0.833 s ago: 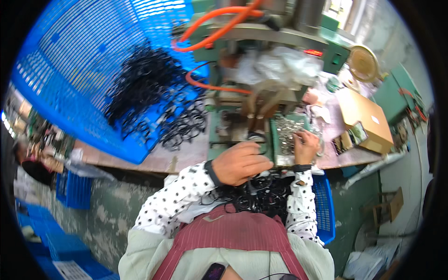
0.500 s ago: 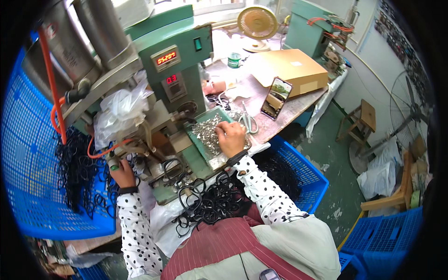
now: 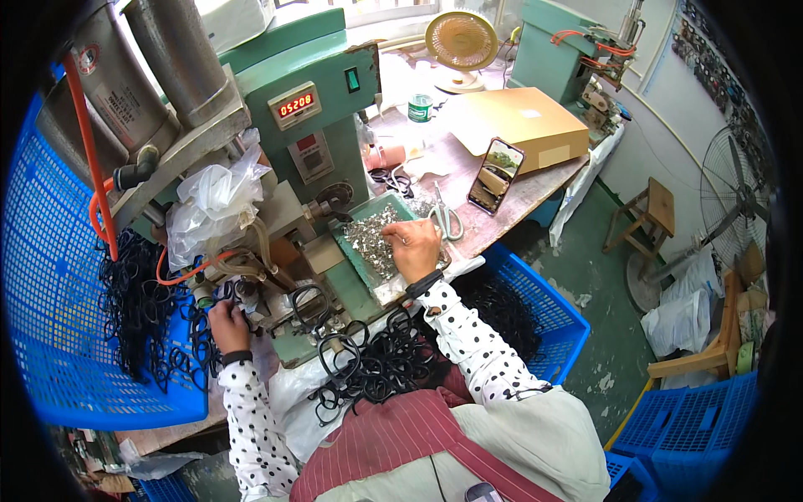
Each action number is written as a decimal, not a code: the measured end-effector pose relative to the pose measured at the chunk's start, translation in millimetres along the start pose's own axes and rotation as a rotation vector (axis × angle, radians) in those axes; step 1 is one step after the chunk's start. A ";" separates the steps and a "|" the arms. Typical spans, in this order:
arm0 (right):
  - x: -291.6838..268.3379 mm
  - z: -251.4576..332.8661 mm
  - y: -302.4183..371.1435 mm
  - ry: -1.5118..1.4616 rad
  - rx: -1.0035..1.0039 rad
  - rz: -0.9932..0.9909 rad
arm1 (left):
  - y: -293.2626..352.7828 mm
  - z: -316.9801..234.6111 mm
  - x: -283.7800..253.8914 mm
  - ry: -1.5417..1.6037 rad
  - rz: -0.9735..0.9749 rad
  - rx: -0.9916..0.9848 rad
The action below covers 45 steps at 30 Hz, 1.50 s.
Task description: The person assembles eyeglasses by inserting small metal components into black frames using a press machine. They repeatedly pick frames from a blue basket, place them in the machine, add components, and operate the press to secure the parts.
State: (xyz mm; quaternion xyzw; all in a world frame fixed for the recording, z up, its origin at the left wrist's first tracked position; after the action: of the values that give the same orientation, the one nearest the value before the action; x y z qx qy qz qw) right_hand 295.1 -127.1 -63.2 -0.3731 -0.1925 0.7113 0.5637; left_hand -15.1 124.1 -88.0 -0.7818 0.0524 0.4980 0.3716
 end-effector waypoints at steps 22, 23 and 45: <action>4.8 161.5 -16.2 -0.741 0.495 0.506 | 35.0 -172.7 -113.4 0.566 -0.186 0.798; 6.5 162.9 -18.4 -0.737 0.520 0.523 | 37.5 -172.8 -115.6 0.547 -0.191 0.820; 8.7 -10.0 4.0 0.246 -0.103 0.364 | 18.6 -171.5 -105.0 0.727 0.039 0.994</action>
State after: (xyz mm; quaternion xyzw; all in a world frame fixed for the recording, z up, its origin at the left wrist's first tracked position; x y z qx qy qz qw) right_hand 299.1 -121.5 -75.2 -0.5139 -0.0877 0.7398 0.4254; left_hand 51.1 -28.1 27.1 -0.6338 0.4157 0.1222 0.6407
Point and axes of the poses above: each hand's wrist, its own y-axis away from the middle knuckle, its own x-axis out of the palm, z = x × y, the point moved 1 cm from there along -y, towards the middle knuckle, and after that the axes turned 8 degrees about -y, right-handed, at the moved point
